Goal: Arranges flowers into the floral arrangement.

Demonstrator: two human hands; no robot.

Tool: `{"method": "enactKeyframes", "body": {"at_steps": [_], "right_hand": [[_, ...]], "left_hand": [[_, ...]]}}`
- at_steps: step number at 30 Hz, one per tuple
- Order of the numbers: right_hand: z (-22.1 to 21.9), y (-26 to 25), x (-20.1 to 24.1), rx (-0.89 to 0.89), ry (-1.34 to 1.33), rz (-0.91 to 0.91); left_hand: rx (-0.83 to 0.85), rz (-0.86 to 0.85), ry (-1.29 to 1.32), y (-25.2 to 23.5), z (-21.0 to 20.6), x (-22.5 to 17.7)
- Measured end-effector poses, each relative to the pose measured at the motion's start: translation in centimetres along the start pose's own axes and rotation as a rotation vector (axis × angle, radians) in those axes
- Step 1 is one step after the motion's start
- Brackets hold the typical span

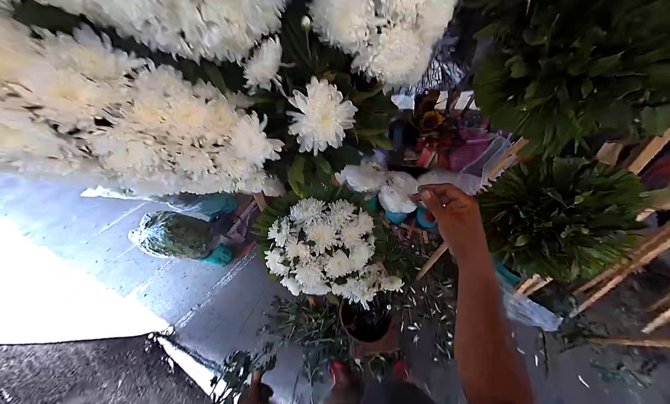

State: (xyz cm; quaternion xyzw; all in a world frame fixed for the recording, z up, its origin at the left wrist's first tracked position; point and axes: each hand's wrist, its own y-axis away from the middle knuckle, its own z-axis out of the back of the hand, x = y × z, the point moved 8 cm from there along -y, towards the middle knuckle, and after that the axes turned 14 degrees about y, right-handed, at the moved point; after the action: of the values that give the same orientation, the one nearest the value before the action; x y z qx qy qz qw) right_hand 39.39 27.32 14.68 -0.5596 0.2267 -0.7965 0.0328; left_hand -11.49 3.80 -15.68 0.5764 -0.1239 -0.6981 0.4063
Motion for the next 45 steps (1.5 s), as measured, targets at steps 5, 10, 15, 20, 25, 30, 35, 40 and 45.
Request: {"method": "enactKeyframes", "body": {"at_steps": [5, 10, 15, 20, 25, 30, 35, 40, 45], "right_hand": [[-0.6, 12.4, -7.6, 0.245, 0.284, -0.843], [-2.5, 30.9, -34.3, 0.287, 0.276, -1.023], [-10.0, 37.3, -40.2, 0.402, 0.27, -1.17], [-16.1, 33.0, -45.5, 0.343, 0.288, -1.033], [-19.8, 28.5, -45.9, 0.409, 0.351, -0.933], [-17.8, 28.3, -38.6, 0.355, 0.337, -0.779], [-16.1, 25.9, -35.9, 0.197, 0.263, -0.619], [-11.6, 21.7, -28.9, 0.182, 0.353, -0.594], [-4.6, 17.6, -22.9, 0.097, 0.278, -0.6]], "left_hand": [[0.283, 0.492, -0.943, -3.8, 5.5, 16.9], [0.267, 0.438, -1.066, -0.4, 5.5, 21.2], [0.166, 0.489, -0.768, 2.5, 2.7, 24.1], [0.116, 0.464, -0.605, 3.9, 1.3, 23.5], [0.083, 0.41, -0.523, 5.1, 1.9, 22.8], [0.166, 0.272, -0.61, 4.7, -1.0, 20.5], [0.264, 0.117, -0.564, 3.8, -6.2, 16.7], [0.277, 0.047, -0.609, 4.1, -10.5, 12.5], [0.331, -0.446, -0.555, 6.1, -16.6, 4.1]]}}
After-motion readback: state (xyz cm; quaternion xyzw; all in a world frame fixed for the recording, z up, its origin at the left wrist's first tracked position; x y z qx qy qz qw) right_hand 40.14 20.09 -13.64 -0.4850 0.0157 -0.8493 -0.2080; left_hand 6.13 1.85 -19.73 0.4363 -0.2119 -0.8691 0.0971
